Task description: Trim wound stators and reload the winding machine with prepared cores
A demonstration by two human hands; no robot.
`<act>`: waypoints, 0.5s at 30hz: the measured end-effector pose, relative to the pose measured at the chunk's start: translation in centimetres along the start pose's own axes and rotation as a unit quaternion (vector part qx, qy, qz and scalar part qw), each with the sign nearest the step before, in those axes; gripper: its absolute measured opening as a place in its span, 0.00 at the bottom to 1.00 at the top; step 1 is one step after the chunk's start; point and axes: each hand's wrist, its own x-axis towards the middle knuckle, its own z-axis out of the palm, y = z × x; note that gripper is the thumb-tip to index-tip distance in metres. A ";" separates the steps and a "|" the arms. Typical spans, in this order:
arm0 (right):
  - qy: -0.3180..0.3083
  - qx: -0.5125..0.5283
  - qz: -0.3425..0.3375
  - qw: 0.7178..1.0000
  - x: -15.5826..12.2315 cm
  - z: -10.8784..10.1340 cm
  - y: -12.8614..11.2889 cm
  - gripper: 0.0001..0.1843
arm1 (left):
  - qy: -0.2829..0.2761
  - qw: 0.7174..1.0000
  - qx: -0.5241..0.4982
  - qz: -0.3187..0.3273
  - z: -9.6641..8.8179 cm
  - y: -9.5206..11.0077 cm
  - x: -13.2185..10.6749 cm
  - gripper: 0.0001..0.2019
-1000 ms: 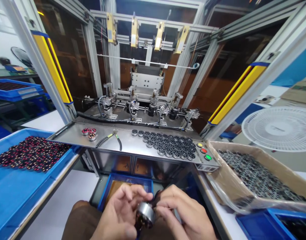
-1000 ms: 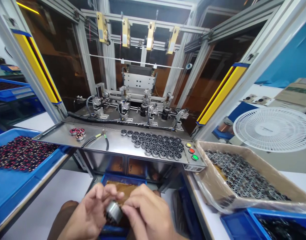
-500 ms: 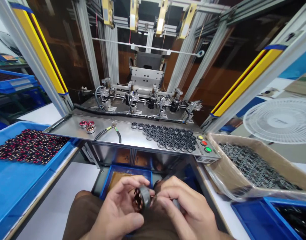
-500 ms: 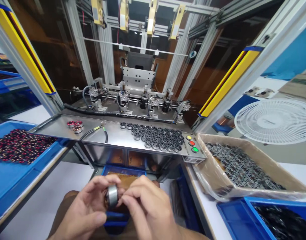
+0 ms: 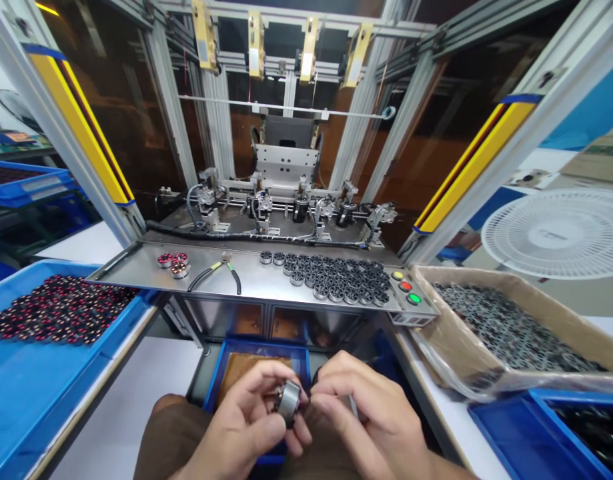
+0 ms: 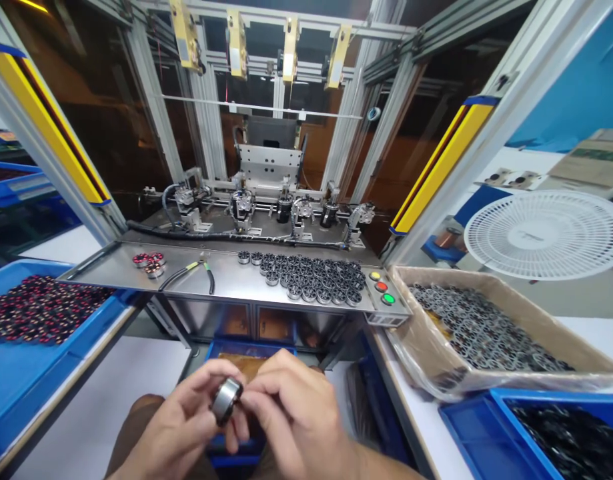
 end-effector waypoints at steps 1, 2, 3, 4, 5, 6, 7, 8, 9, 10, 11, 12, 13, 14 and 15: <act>0.010 0.001 0.007 1.000 0.0 0.1 0.1 0.08 | 0.024 0.999 0.017 0.044 0.2 0.1 0.0 0.17; 0.018 0.001 0.013 1.000 -0.1 0.3 0.2 0.08 | 0.044 0.995 0.036 0.082 0.3 0.1 0.0 0.18; 0.024 0.002 0.014 1.000 -0.1 0.5 0.3 0.08 | 0.057 0.991 0.053 0.109 0.3 0.1 0.0 0.20; 0.028 0.005 0.015 0.999 -0.1 0.6 0.4 0.08 | 0.065 0.987 0.069 0.126 0.2 0.0 0.0 0.21; 0.031 0.007 0.018 0.999 -0.1 0.7 0.5 0.08 | 0.070 0.984 0.086 0.137 0.1 0.0 0.0 0.21; 0.031 0.011 0.017 0.999 -0.1 0.8 0.6 0.07 | 0.072 0.982 0.104 0.143 0.0 -0.1 0.0 0.20; 0.035 0.017 0.017 0.999 -0.2 0.9 0.6 0.07 | 0.072 0.979 0.118 0.148 -0.1 -0.1 0.0 0.19; 0.041 0.022 0.019 0.999 -0.3 0.9 0.6 0.07 | 0.073 0.977 0.128 0.152 -0.3 -0.2 0.0 0.17; 0.053 0.027 0.024 0.998 -0.4 1.0 0.5 0.07 | 0.076 0.976 0.132 0.154 -0.3 -0.2 0.1 0.15; 0.069 0.035 0.037 0.996 -0.5 1.2 0.4 0.08 | 0.081 0.977 0.129 0.153 -0.4 -0.2 0.1 0.14; 0.082 0.048 0.064 0.993 -0.7 1.4 0.3 0.09 | 0.084 0.978 0.118 0.149 -0.5 -0.2 0.2 0.14; 0.089 0.074 0.106 0.988 -0.9 1.7 0.2 0.10 | 0.088 0.980 0.105 0.144 -0.6 -0.2 0.3 0.14; 0.085 0.114 0.161 0.977 -1.1 2.1 0.2 0.12 | 0.089 0.982 0.092 0.142 -0.7 -0.2 0.4 0.14; 0.074 0.168 0.221 0.958 -1.4 2.6 0.3 0.14 | 0.089 0.983 0.082 0.141 -0.8 -0.1 0.5 0.13; 0.053 0.235 0.278 0.930 -1.7 3.2 0.5 0.17 | 0.088 0.983 0.074 0.141 -0.9 -0.1 0.6 0.12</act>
